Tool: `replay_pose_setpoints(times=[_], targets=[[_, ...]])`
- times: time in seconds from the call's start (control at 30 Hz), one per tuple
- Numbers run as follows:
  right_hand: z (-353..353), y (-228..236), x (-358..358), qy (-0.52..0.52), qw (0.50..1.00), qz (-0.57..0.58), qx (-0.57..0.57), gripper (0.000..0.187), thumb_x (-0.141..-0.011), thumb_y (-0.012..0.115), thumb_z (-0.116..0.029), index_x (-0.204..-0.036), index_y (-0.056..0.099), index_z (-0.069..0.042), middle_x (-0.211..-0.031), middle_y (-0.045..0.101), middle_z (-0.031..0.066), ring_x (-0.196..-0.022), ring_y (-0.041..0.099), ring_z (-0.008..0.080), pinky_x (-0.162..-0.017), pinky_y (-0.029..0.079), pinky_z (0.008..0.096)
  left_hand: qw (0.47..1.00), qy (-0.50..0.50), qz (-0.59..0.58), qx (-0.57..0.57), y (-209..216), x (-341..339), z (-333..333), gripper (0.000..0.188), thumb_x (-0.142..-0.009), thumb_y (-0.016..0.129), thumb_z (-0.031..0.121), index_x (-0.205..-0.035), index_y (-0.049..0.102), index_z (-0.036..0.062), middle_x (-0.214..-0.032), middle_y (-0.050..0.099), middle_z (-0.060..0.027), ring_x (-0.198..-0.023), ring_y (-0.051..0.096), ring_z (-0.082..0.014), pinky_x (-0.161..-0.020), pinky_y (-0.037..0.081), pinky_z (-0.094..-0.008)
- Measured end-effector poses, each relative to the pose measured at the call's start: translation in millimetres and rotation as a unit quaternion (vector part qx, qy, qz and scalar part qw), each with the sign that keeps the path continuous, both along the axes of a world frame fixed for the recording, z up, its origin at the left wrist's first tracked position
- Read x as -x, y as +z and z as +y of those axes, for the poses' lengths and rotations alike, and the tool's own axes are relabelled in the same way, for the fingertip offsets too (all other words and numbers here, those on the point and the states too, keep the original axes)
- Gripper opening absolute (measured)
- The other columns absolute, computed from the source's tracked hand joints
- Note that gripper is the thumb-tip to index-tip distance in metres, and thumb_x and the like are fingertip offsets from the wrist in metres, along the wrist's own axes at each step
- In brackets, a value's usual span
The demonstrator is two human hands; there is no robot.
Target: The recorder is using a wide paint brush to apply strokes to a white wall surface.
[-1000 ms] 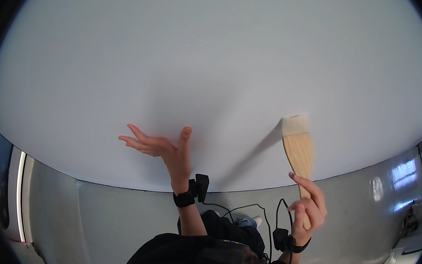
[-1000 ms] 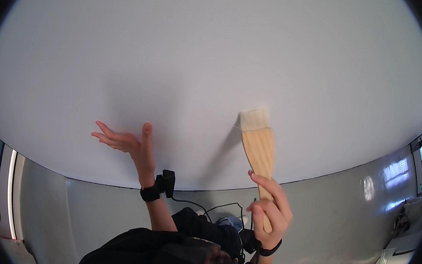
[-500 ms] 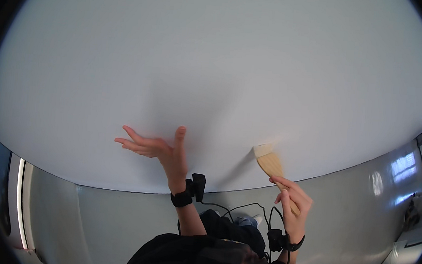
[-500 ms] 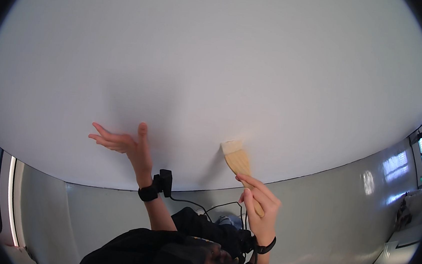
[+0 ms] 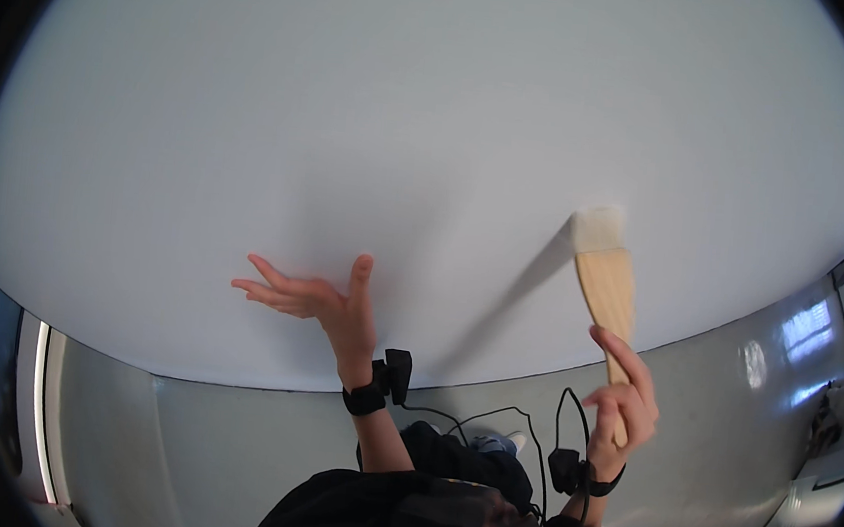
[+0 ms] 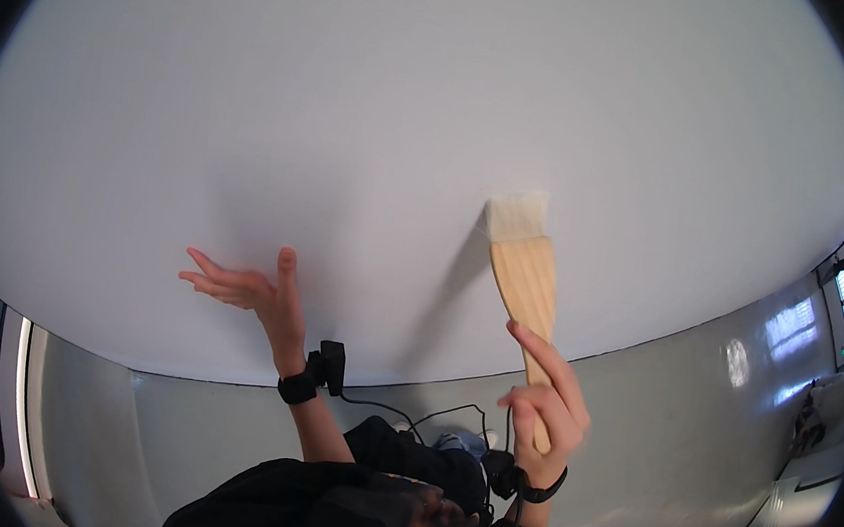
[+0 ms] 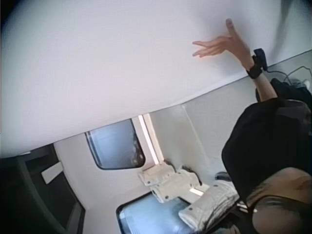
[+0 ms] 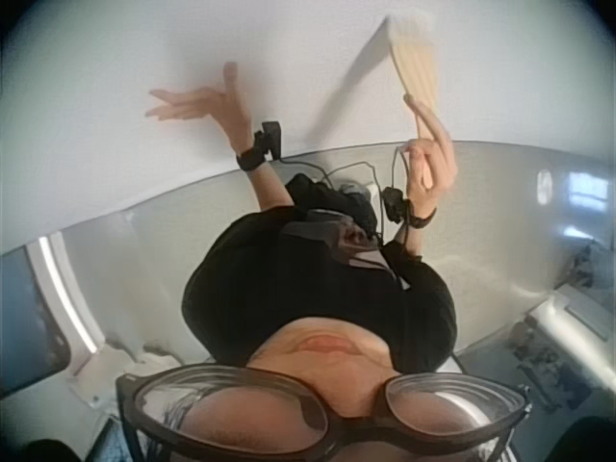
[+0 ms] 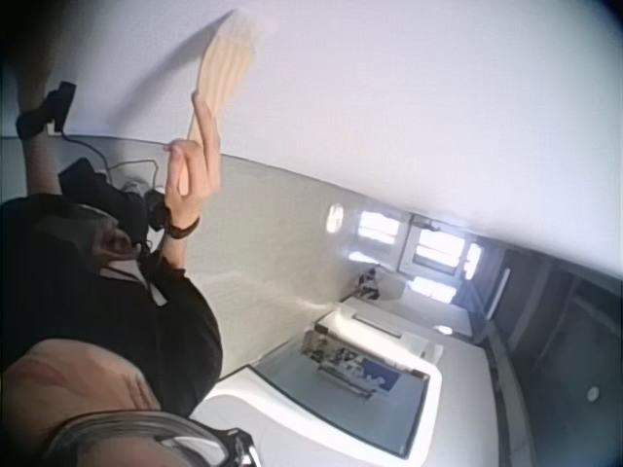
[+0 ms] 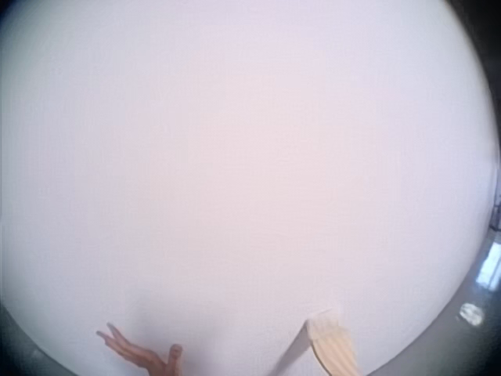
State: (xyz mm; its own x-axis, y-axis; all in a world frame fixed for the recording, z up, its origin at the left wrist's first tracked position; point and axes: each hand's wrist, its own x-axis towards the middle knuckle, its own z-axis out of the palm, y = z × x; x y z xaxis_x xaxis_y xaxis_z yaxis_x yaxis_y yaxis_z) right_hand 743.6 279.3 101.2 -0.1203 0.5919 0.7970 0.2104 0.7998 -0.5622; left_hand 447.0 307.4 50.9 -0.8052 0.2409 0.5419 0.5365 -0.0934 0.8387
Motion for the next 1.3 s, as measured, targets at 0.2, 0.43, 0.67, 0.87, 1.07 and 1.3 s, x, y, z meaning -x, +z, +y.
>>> replay_pose_setpoints(times=[0.2,0.43,0.67,0.87,1.07,1.3], targets=[[2.6,-14.0,-6.4,-0.018,0.997,-0.049,0.062,0.021,-0.09,0.056,-0.001,-0.069,0.058,0.004,-0.121,0.069,0.0274,-0.107,0.069,0.0378,-0.094,0.052,0.0401,1.0,0.005,-0.002,0.023,-6.0,-4.0,7.7,0.127,-0.082,0.075,0.063,-0.161,-0.009,0.0098,-0.162,-0.032,-0.0186,-0.148,-0.025,-0.0475,-0.115,-0.001,-0.0701],[1.8,-42.9,-6.5,0.01,0.97,-0.027,0.24,0.03,-0.1,0.054,-0.006,-0.073,0.059,0.007,-0.118,0.073,0.0177,-0.094,0.071,0.0235,-0.079,0.053,0.0303,1.0,0.01,-0.003,0.029,0.9,-3.9,1.8,0.127,-0.082,0.075,0.065,-0.162,-0.009,0.0105,-0.161,-0.033,-0.0186,-0.148,-0.026,-0.047,-0.115,-0.002,-0.0695],[-8.2,-38.6,-12.9,0.012,0.955,-0.034,0.294,0.031,-0.099,0.053,-0.006,-0.071,0.059,0.006,-0.115,0.074,0.019,-0.092,0.073,0.0255,-0.078,0.054,0.0321,0.999,0.011,-0.013,0.037,-1.6,-0.3,-0.2,0.128,-0.082,0.074,0.066,-0.162,-0.009,0.0111,-0.161,-0.033,-0.0188,-0.149,-0.026,-0.0465,-0.116,-0.002,-0.0688],[-6.7,-3.1,-10.1,-0.057,0.994,0.083,-0.042,0.028,-0.092,0.053,-0.008,-0.067,0.058,0.002,-0.119,0.068,0.0314,-0.103,0.072,0.0383,-0.094,0.054,0.043,0.999,0.003,0.001,0.034,-5.0,-5.0,7.6,0.126,-0.083,0.07,0.069,-0.162,-0.008,0.011,-0.162,-0.032,-0.0205,-0.149,-0.024,-0.0464,-0.116,-0.002,-0.068],[9.2,-7.1,-22.1,-0.089,0.992,-0.082,0.032,0.019,-0.092,0.06,-0.01,-0.082,0.068,0.004,-0.121,0.069,0.0258,-0.111,0.068,0.0391,-0.096,0.053,0.0424,0.999,0.027,0.02,0.042,-12.5,-2.2,7.7,0.124,-0.084,0.067,0.072,-0.162,-0.007,0.011,-0.162,-0.03,-0.0221,-0.15,-0.022,-0.0463,-0.117,-0.003,-0.0672],[32.1,-61.8,-37.4,0.036,0.976,-0.076,0.203,0.008,-0.09,0.068,-0.005,-0.086,0.071,0.003,-0.119,0.072,0.0181,-0.099,0.073,0.0319,-0.084,0.057,0.0375,0.997,0.058,0.036,0.026,-3.8,-1.6,8.5,0.119,-0.086,0.066,0.07,-0.163,-0.003,0.0103,-0.164,-0.021,-0.0246,-0.151,-0.018,-0.0469,-0.116,-0.002,-0.0675]])
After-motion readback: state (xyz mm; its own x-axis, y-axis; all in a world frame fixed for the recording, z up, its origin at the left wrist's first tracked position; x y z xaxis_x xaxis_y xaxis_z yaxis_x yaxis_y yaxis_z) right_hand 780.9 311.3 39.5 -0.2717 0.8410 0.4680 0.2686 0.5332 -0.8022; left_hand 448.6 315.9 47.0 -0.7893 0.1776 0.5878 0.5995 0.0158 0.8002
